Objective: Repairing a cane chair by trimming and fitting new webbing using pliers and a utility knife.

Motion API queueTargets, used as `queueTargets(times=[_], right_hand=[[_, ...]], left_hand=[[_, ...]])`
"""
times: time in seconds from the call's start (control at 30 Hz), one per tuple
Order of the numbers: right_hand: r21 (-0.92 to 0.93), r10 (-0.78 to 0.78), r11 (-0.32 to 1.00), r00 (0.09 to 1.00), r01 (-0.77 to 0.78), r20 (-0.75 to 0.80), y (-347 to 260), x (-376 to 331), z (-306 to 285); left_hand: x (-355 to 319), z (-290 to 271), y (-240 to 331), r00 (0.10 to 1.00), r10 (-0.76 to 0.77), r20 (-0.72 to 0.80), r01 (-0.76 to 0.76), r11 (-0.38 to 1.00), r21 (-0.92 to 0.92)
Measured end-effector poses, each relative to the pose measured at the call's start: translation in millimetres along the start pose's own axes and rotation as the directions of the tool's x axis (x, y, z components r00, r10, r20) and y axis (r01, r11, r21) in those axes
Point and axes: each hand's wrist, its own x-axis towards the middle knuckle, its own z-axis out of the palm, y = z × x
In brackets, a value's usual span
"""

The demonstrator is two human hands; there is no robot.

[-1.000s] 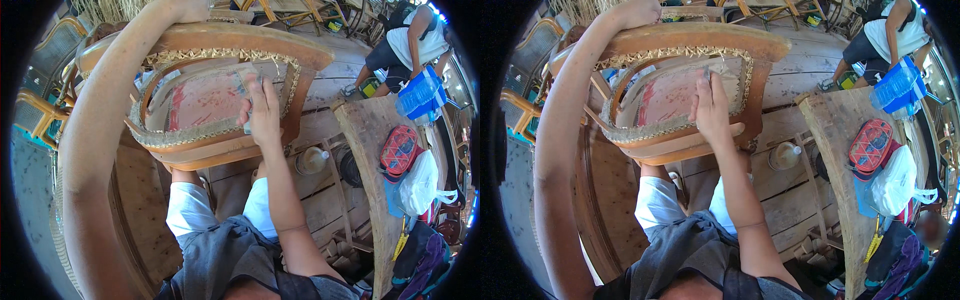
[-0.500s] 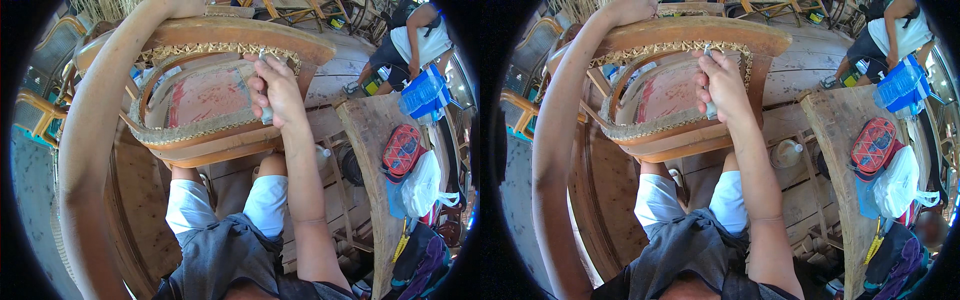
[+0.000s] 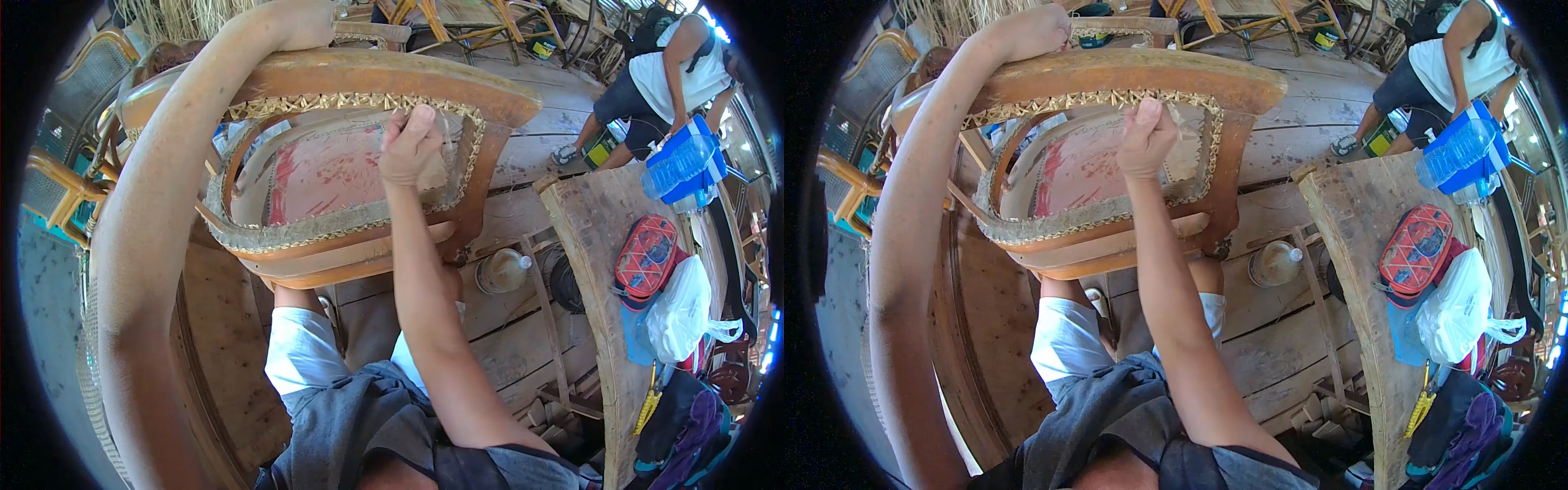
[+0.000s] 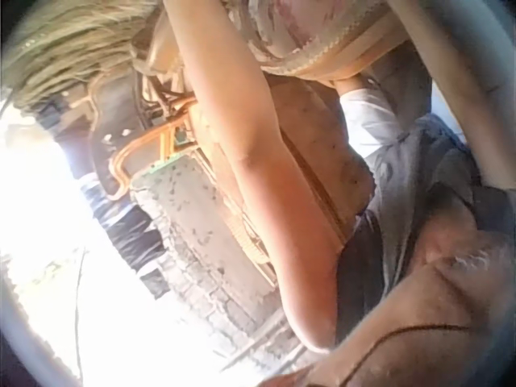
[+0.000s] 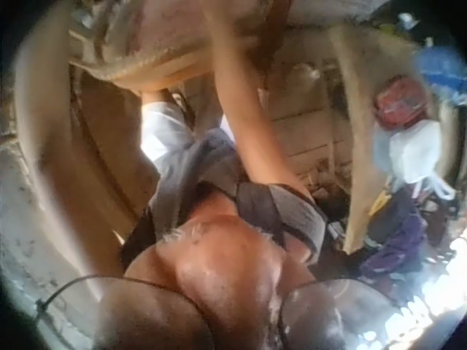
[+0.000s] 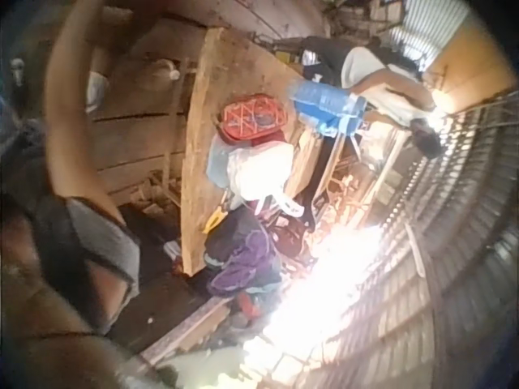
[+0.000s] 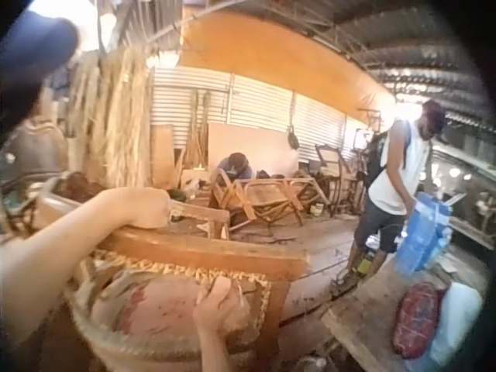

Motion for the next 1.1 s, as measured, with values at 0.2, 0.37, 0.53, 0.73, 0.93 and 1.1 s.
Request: queueTargets(times=[0.2,0.37,0.53,0.73,0.93,1.1], right_hand=[[-0.19,-0.186,0.958,0.97,0.214,0.154,-56.4,-28.5,-9.8],[-0.362,0.449,0.866,0.855,-0.345,0.258,-106.3,-31.9,-40.7],[-0.29,0.642,0.767,0.691,-0.573,0.332,-117.8,-21.5,-48.4],[-0.25,0.733,0.669,0.565,-0.7,0.379,-119.9,7.0,-43.9],[0.076,0.682,0.638,0.609,-0.766,0.406,-112.7,12.7,-38.6],[-0.1,0.566,0.82,0.773,-0.563,0.287,-90.1,-0.2,-25.9]], left_hand=[[-10.6,-0.3,-1.3,0.997,-0.068,0.048,0.071,0.996,-0.058],[-10.6,-17.8,25.8,0.985,-0.116,0.13,0.118,0.993,-0.004],[-34.8,-19.1,20.1,0.768,0.518,-0.376,-0.613,0.765,-0.197],[-23.6,-34.3,36.5,0.967,-0.198,0.163,0.193,0.98,0.043],[-25.8,-25.1,32.5,0.958,-0.236,0.161,0.232,0.972,0.045],[-22.3,-23.3,22.7,0.97,-0.222,0.102,0.216,0.974,0.069]])
